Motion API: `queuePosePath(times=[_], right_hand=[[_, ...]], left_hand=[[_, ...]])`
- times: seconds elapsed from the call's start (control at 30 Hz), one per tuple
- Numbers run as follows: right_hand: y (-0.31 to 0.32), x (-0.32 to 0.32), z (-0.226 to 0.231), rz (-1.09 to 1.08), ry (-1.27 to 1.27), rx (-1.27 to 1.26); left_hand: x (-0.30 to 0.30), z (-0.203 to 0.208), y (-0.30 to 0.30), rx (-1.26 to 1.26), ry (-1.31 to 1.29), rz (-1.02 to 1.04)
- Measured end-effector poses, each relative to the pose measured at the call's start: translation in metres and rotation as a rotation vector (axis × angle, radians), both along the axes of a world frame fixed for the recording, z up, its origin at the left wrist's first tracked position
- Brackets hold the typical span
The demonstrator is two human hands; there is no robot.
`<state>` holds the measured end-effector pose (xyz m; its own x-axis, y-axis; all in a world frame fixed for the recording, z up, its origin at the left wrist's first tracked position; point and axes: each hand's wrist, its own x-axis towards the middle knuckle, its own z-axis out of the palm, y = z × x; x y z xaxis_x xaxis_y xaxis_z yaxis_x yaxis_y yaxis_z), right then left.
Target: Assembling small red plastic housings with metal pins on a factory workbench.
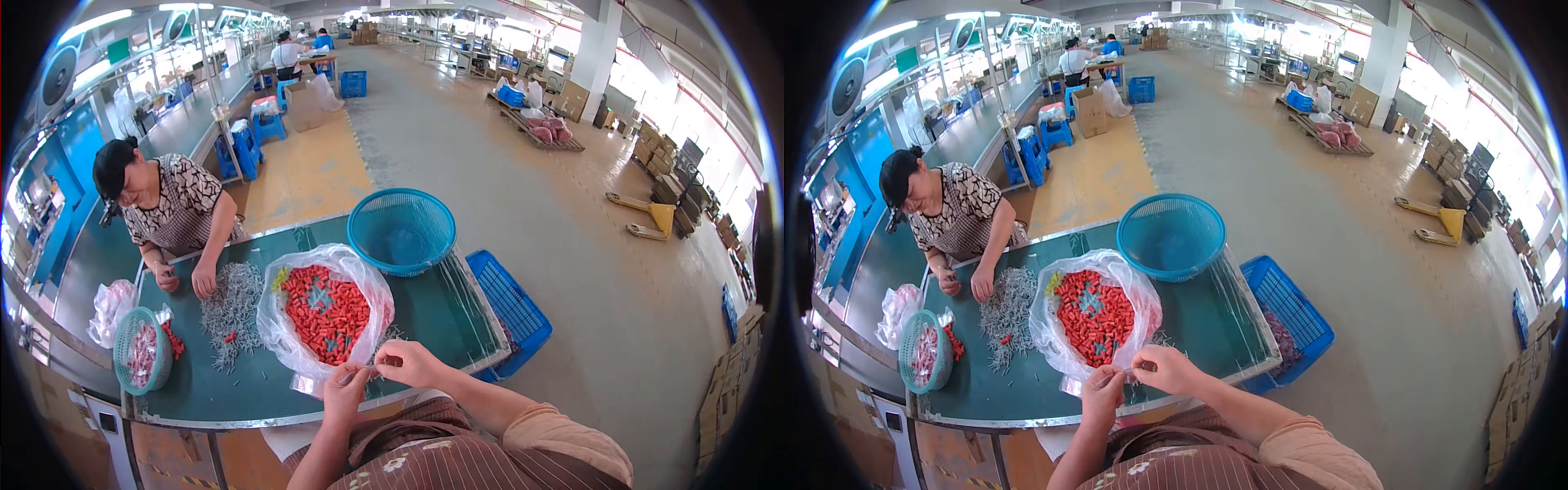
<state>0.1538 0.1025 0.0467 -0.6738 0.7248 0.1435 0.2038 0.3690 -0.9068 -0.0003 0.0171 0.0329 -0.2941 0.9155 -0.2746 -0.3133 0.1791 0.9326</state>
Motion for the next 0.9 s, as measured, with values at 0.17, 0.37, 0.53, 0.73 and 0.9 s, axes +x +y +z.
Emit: queuePosePath(times=[0.17,0.37,0.53,0.73,0.9], right_hand=[[0.004,0.001,0.005,-0.007,0.019,0.014],[-0.002,0.001,0.006,0.010,0.033,0.012],[-0.004,0.013,0.011,-0.025,0.023,0.039],[0.042,0.092,0.062,-0.659,-0.303,0.217],[0.057,0.114,0.050,-0.760,-0.295,0.528]], left_hand=[[-0.002,-0.006,0.006,0.000,-0.048,-0.029],[0.001,-0.003,0.001,0.012,-0.025,-0.060],[0.002,-0.004,-0.005,-0.023,-0.039,-0.097],[-0.021,-0.024,-0.005,0.094,-0.553,-0.234],[-0.007,-0.009,0.007,0.024,-0.537,-0.122]])
